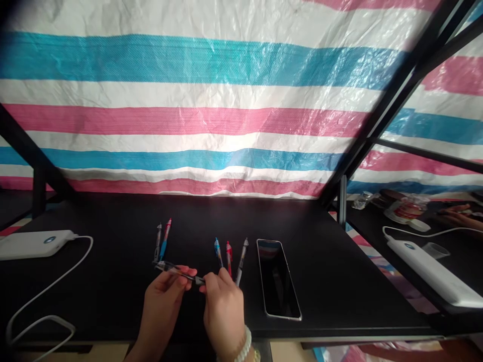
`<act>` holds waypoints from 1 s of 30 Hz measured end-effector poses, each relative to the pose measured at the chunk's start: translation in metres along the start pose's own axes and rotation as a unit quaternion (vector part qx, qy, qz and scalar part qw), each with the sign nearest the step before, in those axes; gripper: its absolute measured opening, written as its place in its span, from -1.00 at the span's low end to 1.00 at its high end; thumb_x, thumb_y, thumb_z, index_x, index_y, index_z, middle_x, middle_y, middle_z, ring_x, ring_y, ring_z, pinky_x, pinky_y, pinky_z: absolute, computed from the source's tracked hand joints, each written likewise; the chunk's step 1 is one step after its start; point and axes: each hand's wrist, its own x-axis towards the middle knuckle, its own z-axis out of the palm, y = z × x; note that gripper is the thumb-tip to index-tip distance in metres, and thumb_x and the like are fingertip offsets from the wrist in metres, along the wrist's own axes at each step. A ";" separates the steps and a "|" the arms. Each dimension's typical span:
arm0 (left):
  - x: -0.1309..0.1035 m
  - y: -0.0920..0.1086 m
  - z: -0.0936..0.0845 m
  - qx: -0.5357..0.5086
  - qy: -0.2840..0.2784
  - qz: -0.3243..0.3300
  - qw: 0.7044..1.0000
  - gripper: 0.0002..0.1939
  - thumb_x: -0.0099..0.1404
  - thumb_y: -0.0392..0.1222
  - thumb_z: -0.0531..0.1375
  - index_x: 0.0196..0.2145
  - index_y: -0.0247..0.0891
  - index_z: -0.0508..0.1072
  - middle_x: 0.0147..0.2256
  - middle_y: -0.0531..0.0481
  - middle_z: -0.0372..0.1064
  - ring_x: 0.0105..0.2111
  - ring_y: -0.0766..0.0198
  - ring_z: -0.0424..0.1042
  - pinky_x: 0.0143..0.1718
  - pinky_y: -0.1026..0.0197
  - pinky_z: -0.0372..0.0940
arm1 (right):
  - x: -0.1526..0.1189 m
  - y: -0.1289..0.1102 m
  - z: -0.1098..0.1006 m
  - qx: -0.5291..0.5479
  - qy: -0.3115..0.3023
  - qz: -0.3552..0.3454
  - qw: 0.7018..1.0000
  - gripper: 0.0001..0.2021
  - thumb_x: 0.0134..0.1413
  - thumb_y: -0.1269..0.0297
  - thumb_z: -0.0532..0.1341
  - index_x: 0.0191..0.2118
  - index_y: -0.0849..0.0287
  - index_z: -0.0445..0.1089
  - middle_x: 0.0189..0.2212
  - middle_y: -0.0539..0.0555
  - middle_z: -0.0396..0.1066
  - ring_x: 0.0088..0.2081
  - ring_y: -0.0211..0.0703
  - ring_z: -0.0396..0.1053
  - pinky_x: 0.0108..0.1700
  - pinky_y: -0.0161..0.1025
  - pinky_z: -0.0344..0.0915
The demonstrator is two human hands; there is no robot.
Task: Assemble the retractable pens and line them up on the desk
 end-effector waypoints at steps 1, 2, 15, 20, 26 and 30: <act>0.000 0.000 0.002 -0.001 0.014 0.000 1.000 -0.76 -0.16 -0.23 0.47 -0.50 -0.32 0.55 -0.45 -0.05 0.54 -0.50 0.32 0.42 -0.43 0.30 0.36 | 0.001 -0.001 0.001 -0.009 0.018 -0.009 1.000 -0.71 0.21 0.57 -0.04 -0.48 0.15 0.22 -0.59 0.02 0.20 -0.49 -0.17 0.21 -0.49 -0.31 0.02; 0.000 0.001 0.005 0.000 0.033 0.004 0.999 -0.77 -0.15 -0.22 0.47 -0.53 -0.32 0.53 -0.50 -0.01 0.51 -0.55 0.37 0.38 -0.46 0.32 0.34 | 0.002 -0.001 0.002 -0.020 0.034 -0.021 0.999 -0.71 0.20 0.58 -0.05 -0.48 0.14 0.21 -0.60 0.02 0.21 -0.48 -0.15 0.20 -0.48 -0.29 0.02; 0.004 0.000 0.005 -0.066 -0.018 -0.019 0.997 -0.69 -0.16 -0.18 0.50 -0.41 -0.27 0.58 -0.31 -0.04 0.54 -0.22 0.24 0.49 -0.14 0.27 0.37 | 0.002 0.002 -0.009 0.151 0.066 0.058 0.985 -0.84 0.26 0.28 0.19 -0.07 0.12 0.37 -0.32 0.08 0.39 -0.28 -0.07 0.34 -0.24 -0.18 0.32; 0.003 -0.002 0.001 -0.122 -0.039 -0.047 0.991 -0.74 -0.13 -0.23 0.50 -0.42 -0.24 0.60 -0.29 -0.01 0.53 -0.19 0.26 0.49 -0.10 0.27 0.37 | -0.001 0.006 -0.013 0.226 0.091 0.136 0.960 -0.76 0.34 0.17 0.05 -0.30 0.14 0.35 -0.39 0.05 0.32 -0.35 -0.11 0.32 -0.31 -0.20 0.28; 0.002 -0.003 -0.001 -0.131 -0.051 -0.064 0.988 -0.77 -0.11 -0.26 0.50 -0.43 -0.24 0.60 -0.28 -0.02 0.52 -0.20 0.26 0.50 -0.09 0.26 0.38 | 0.000 0.009 -0.011 0.250 0.082 0.158 0.952 -0.72 0.32 0.16 0.09 -0.43 0.14 0.28 -0.48 0.00 0.24 -0.43 -0.18 0.24 -0.38 -0.26 0.21; 0.001 -0.002 -0.002 -0.138 -0.044 -0.066 0.987 -0.73 -0.13 -0.24 0.51 -0.41 -0.20 0.60 -0.31 0.03 0.51 -0.22 0.28 0.50 -0.11 0.28 0.39 | 0.000 0.009 -0.012 0.270 0.091 0.128 0.950 -0.80 0.30 0.22 0.11 -0.36 0.14 0.33 -0.42 0.03 0.31 -0.37 -0.15 0.30 -0.33 -0.25 0.26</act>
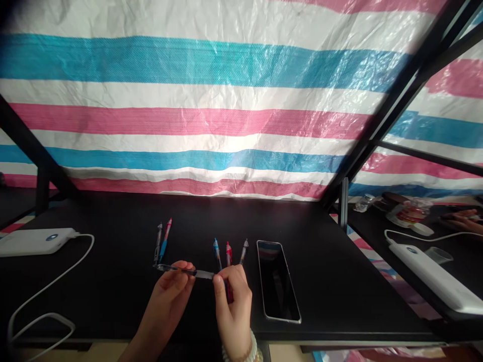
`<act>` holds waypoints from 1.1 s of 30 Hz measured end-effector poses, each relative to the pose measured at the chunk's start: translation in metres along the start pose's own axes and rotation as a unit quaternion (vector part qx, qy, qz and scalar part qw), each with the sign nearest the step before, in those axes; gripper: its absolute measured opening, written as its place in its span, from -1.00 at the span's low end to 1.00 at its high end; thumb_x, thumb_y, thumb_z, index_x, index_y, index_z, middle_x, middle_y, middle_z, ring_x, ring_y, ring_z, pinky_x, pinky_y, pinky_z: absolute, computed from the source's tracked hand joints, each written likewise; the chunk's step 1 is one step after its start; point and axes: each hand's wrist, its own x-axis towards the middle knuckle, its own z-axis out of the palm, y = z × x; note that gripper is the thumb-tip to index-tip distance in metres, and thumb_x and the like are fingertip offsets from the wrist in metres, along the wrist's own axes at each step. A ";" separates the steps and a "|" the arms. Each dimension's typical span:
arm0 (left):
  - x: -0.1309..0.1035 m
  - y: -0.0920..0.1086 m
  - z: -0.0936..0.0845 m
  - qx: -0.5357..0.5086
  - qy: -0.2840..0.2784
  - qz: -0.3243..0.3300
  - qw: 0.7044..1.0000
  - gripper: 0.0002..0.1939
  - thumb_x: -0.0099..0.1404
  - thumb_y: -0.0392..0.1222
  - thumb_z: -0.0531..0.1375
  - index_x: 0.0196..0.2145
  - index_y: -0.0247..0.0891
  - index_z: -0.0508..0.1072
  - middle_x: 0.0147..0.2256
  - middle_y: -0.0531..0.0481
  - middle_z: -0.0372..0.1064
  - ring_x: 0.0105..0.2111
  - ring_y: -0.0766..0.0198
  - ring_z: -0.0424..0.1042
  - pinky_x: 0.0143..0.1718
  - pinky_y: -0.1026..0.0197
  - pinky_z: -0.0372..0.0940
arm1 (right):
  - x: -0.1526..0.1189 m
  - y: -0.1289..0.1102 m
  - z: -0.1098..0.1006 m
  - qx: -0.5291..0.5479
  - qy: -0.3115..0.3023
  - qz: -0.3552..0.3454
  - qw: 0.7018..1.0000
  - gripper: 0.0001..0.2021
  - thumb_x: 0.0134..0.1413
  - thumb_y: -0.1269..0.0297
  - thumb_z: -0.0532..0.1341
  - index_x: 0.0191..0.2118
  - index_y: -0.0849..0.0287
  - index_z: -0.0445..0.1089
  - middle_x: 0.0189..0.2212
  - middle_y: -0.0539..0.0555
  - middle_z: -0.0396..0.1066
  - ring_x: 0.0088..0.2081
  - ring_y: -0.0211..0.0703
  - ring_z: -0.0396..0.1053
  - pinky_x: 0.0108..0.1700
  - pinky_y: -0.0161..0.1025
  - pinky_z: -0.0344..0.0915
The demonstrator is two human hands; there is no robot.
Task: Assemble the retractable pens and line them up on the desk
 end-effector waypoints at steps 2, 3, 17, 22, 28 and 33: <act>0.000 -0.001 0.000 -0.001 0.010 0.006 1.000 -0.71 -0.15 -0.23 0.51 -0.41 -0.19 0.59 -0.31 0.06 0.50 -0.24 0.29 0.50 -0.13 0.29 0.40 | 0.000 0.000 -0.001 0.006 0.003 -0.009 1.000 -0.87 0.28 0.27 0.14 -0.30 0.14 0.37 -0.37 0.05 0.34 -0.33 -0.13 0.34 -0.30 -0.24 0.29; 0.001 -0.001 0.000 0.001 0.012 0.009 1.000 -0.70 -0.15 -0.22 0.51 -0.41 -0.18 0.59 -0.31 0.06 0.49 -0.24 0.30 0.49 -0.14 0.30 0.40 | -0.001 0.000 -0.002 0.010 0.005 -0.009 1.000 -0.90 0.26 0.29 0.15 -0.27 0.13 0.39 -0.35 0.06 0.36 -0.32 -0.12 0.35 -0.29 -0.24 0.30; -0.002 0.001 0.004 -0.002 0.016 -0.002 1.000 -0.70 -0.13 -0.25 0.50 -0.38 -0.21 0.59 -0.30 0.03 0.51 -0.23 0.30 0.49 -0.13 0.30 0.39 | 0.001 -0.001 -0.002 0.013 -0.005 0.026 1.000 -0.78 0.30 0.16 0.12 -0.34 0.15 0.37 -0.39 0.05 0.34 -0.35 -0.14 0.33 -0.28 -0.22 0.27; -0.002 0.002 0.005 -0.018 0.022 0.008 1.000 -0.72 -0.14 -0.27 0.50 -0.40 -0.22 0.59 -0.30 0.03 0.49 -0.23 0.29 0.49 -0.15 0.30 0.40 | 0.001 -0.003 -0.003 0.013 -0.007 0.037 0.999 -0.81 0.33 0.18 0.09 -0.22 0.13 0.38 -0.34 0.05 0.37 -0.34 -0.14 0.34 -0.28 -0.22 0.28; -0.001 0.000 0.001 -0.006 0.005 0.012 1.000 -0.72 -0.07 -0.25 0.49 -0.34 -0.21 0.60 -0.29 0.03 0.52 -0.21 0.30 0.49 -0.10 0.29 0.38 | 0.003 -0.002 -0.002 0.001 -0.012 -0.003 1.000 -0.87 0.28 0.23 0.14 -0.24 0.13 0.38 -0.31 0.07 0.38 -0.26 -0.09 0.36 -0.23 -0.19 0.31; 0.001 -0.001 -0.001 -0.014 -0.013 0.012 1.000 -0.69 -0.01 -0.25 0.46 -0.25 -0.19 0.58 -0.30 0.03 0.54 -0.22 0.33 0.50 -0.09 0.30 0.36 | 0.005 -0.004 -0.002 0.008 -0.013 -0.004 1.000 -0.77 0.34 0.24 0.06 -0.34 0.12 0.37 -0.33 0.09 0.39 -0.24 -0.07 0.34 -0.18 -0.15 0.31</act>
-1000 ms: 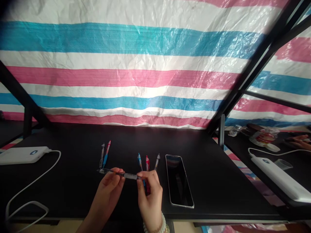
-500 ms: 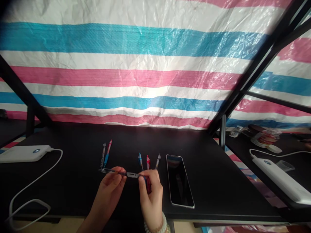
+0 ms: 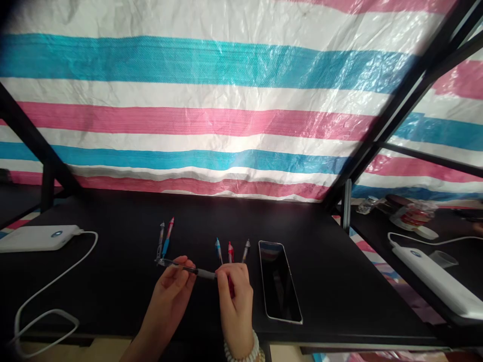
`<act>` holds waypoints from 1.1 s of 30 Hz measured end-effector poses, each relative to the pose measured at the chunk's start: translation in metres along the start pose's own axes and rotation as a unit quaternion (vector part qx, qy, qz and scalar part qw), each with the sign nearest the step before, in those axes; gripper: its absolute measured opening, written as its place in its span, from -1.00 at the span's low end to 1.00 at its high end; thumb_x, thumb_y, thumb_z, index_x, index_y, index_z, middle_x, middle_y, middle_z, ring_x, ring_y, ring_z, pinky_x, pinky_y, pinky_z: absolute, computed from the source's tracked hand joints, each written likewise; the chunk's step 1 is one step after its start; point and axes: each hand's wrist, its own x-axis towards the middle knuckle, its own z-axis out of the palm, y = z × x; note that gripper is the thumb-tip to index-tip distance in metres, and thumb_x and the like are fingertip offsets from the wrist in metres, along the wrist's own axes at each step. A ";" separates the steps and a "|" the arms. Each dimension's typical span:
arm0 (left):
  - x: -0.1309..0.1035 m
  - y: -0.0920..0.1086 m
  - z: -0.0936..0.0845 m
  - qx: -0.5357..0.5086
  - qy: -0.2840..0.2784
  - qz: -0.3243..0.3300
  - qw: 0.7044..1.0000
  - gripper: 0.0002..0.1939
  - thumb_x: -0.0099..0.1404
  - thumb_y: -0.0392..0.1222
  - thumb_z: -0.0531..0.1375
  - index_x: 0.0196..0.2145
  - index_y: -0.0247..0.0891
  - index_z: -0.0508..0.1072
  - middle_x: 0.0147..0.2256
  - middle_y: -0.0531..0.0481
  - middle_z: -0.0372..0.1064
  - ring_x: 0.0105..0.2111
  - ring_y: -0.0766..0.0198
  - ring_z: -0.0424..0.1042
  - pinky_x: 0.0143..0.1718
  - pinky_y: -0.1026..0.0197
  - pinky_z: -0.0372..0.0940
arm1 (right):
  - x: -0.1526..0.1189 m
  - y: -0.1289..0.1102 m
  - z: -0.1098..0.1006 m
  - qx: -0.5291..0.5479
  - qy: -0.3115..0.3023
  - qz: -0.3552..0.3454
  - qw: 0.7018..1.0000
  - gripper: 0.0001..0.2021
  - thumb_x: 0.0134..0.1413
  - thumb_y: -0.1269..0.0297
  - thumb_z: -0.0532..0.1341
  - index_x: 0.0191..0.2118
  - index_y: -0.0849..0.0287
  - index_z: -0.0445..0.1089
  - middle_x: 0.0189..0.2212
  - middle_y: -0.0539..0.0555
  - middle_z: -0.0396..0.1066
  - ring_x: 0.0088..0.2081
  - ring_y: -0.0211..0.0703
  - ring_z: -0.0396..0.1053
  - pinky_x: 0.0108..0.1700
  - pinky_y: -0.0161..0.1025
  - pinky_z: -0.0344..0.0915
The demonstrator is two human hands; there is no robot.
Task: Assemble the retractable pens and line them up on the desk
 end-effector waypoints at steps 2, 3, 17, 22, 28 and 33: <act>0.001 0.000 0.000 -0.004 -0.006 0.003 1.000 -0.70 0.01 -0.27 0.45 -0.25 -0.20 0.58 -0.30 0.02 0.54 -0.22 0.32 0.50 -0.08 0.29 0.36 | 0.000 0.001 0.000 -0.008 0.000 -0.008 1.000 -0.76 0.32 0.25 0.08 -0.40 0.12 0.34 -0.35 0.09 0.37 -0.24 -0.07 0.33 -0.19 -0.15 0.30; 0.001 0.000 0.000 -0.005 -0.010 0.004 1.000 -0.70 0.02 -0.28 0.45 -0.24 -0.21 0.57 -0.30 0.02 0.53 -0.22 0.32 0.50 -0.08 0.28 0.36 | 0.000 0.001 0.001 -0.010 0.000 -0.009 1.000 -0.80 0.31 0.26 0.10 -0.37 0.12 0.34 -0.35 0.08 0.37 -0.24 -0.07 0.33 -0.20 -0.15 0.30; 0.001 -0.001 0.002 -0.033 -0.017 0.023 0.999 -0.75 0.04 -0.32 0.44 -0.29 -0.20 0.54 -0.32 0.06 0.48 -0.21 0.37 0.47 -0.08 0.32 0.38 | -0.002 0.002 0.000 -0.005 -0.007 -0.003 1.000 -0.91 0.29 0.26 0.13 -0.21 0.10 0.36 -0.27 0.07 0.36 -0.18 -0.05 0.31 -0.13 -0.12 0.27; 0.001 -0.001 0.001 -0.048 -0.006 0.018 0.999 -0.74 0.03 -0.31 0.45 -0.30 -0.22 0.54 -0.30 0.05 0.45 -0.19 0.36 0.46 -0.06 0.30 0.37 | -0.001 0.003 0.001 -0.022 -0.017 -0.011 1.000 -0.76 0.34 0.28 0.08 -0.39 0.11 0.34 -0.37 0.06 0.36 -0.24 -0.06 0.29 -0.18 -0.14 0.26; 0.002 -0.002 0.002 -0.051 0.005 0.023 0.998 -0.77 0.03 -0.30 0.44 -0.32 -0.22 0.54 -0.28 0.03 0.41 -0.21 0.36 0.44 -0.10 0.28 0.39 | -0.001 0.006 0.001 -0.031 -0.008 -0.035 0.999 -0.96 0.24 0.31 0.20 -0.27 0.09 0.38 -0.29 0.06 0.40 -0.18 -0.04 0.32 -0.13 -0.12 0.30; 0.003 -0.003 0.001 -0.065 0.015 0.032 0.997 -0.78 0.03 -0.30 0.44 -0.34 -0.22 0.54 -0.26 0.04 0.39 -0.22 0.36 0.42 -0.09 0.25 0.38 | 0.000 0.008 0.002 -0.053 -0.005 -0.040 0.998 -0.93 0.17 0.39 0.23 -0.23 0.08 0.39 -0.29 0.05 0.40 -0.20 -0.04 0.34 -0.17 -0.14 0.32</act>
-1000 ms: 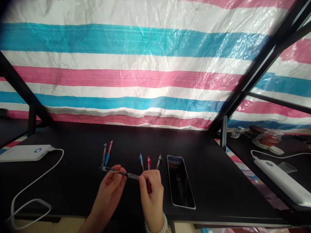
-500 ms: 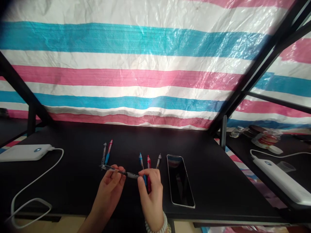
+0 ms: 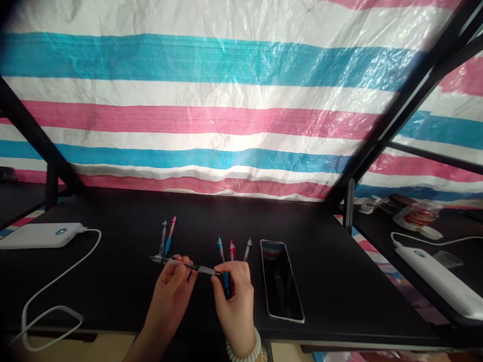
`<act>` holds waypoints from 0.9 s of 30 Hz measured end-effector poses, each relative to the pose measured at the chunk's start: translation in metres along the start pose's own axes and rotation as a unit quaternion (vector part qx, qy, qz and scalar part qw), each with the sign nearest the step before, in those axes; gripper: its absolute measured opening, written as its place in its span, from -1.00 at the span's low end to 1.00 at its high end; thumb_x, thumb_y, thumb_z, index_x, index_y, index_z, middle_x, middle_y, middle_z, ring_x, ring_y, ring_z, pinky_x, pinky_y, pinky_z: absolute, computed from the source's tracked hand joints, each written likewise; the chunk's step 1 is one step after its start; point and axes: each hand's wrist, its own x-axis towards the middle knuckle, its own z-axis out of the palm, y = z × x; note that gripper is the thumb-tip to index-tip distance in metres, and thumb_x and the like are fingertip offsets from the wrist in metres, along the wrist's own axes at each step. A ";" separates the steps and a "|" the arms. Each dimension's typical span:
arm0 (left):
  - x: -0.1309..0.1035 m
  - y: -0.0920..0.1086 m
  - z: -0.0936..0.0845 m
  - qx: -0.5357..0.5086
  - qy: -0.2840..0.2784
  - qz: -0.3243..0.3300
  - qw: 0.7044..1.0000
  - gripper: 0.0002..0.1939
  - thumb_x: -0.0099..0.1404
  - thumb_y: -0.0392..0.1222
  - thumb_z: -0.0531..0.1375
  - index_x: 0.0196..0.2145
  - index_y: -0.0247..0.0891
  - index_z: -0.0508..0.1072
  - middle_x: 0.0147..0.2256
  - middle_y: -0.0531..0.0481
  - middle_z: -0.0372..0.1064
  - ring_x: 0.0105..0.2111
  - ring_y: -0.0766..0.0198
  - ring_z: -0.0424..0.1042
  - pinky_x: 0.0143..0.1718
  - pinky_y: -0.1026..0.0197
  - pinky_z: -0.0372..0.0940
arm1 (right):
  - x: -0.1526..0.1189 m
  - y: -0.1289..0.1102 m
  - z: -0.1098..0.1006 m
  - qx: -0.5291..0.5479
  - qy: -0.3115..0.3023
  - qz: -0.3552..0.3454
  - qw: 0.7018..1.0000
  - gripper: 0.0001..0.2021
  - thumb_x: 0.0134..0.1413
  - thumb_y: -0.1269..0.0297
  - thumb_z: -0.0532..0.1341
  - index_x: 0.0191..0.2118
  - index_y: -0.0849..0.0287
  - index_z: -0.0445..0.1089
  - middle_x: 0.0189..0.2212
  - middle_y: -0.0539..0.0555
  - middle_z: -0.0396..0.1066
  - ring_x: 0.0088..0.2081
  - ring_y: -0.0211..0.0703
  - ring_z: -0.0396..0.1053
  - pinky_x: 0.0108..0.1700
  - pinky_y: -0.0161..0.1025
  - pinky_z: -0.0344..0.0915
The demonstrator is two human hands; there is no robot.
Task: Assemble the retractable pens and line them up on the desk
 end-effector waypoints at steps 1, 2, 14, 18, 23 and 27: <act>0.000 0.000 0.000 -0.003 0.003 0.002 1.000 -0.78 0.03 -0.30 0.44 -0.34 -0.22 0.54 -0.26 0.04 0.39 -0.22 0.36 0.41 -0.09 0.25 0.38 | 0.000 0.000 0.000 -0.003 0.000 0.001 1.000 -0.93 0.16 0.40 0.23 -0.24 0.09 0.39 -0.30 0.05 0.40 -0.20 -0.04 0.34 -0.17 -0.14 0.32; 0.000 0.000 -0.001 -0.006 0.005 0.004 1.000 -0.78 0.02 -0.30 0.44 -0.34 -0.22 0.54 -0.26 0.04 0.38 -0.22 0.35 0.41 -0.09 0.25 0.38 | 0.000 0.000 0.000 -0.004 0.000 0.002 1.000 -0.92 0.15 0.40 0.23 -0.24 0.09 0.39 -0.30 0.05 0.40 -0.20 -0.04 0.34 -0.17 -0.14 0.32; 0.002 0.001 0.000 -0.009 0.003 0.015 1.000 -0.83 0.06 -0.28 0.41 -0.36 -0.19 0.55 -0.22 0.04 0.37 -0.27 0.34 0.39 -0.15 0.23 0.40 | -0.003 -0.002 -0.002 0.036 0.015 0.057 0.998 -0.91 0.25 0.24 0.18 -0.19 0.10 0.38 -0.27 0.06 0.37 -0.21 -0.07 0.35 -0.15 -0.15 0.27; 0.002 0.001 0.000 -0.012 0.012 0.013 1.000 -0.81 0.07 -0.28 0.41 -0.32 -0.18 0.54 -0.23 0.04 0.39 -0.26 0.35 0.40 -0.13 0.23 0.40 | -0.004 -0.002 -0.003 0.042 0.029 0.073 0.996 -0.89 0.27 0.21 0.16 -0.19 0.09 0.37 -0.27 0.05 0.37 -0.23 -0.09 0.33 -0.17 -0.17 0.24; 0.001 0.002 -0.001 -0.015 0.016 0.011 1.000 -0.81 0.05 -0.29 0.42 -0.36 -0.21 0.51 -0.23 0.05 0.41 -0.28 0.36 0.41 -0.13 0.23 0.40 | -0.006 -0.003 -0.004 0.052 0.043 0.091 0.994 -0.87 0.26 0.18 0.15 -0.19 0.10 0.37 -0.27 0.05 0.37 -0.23 -0.09 0.32 -0.17 -0.18 0.22; 0.000 0.003 0.001 -0.020 0.023 0.006 1.000 -0.79 0.06 -0.30 0.42 -0.34 -0.21 0.50 -0.24 0.06 0.42 -0.28 0.38 0.41 -0.11 0.23 0.39 | -0.007 -0.003 -0.004 0.051 0.052 0.104 0.992 -0.85 0.26 0.16 0.15 -0.20 0.10 0.37 -0.27 0.04 0.37 -0.24 -0.09 0.31 -0.18 -0.19 0.21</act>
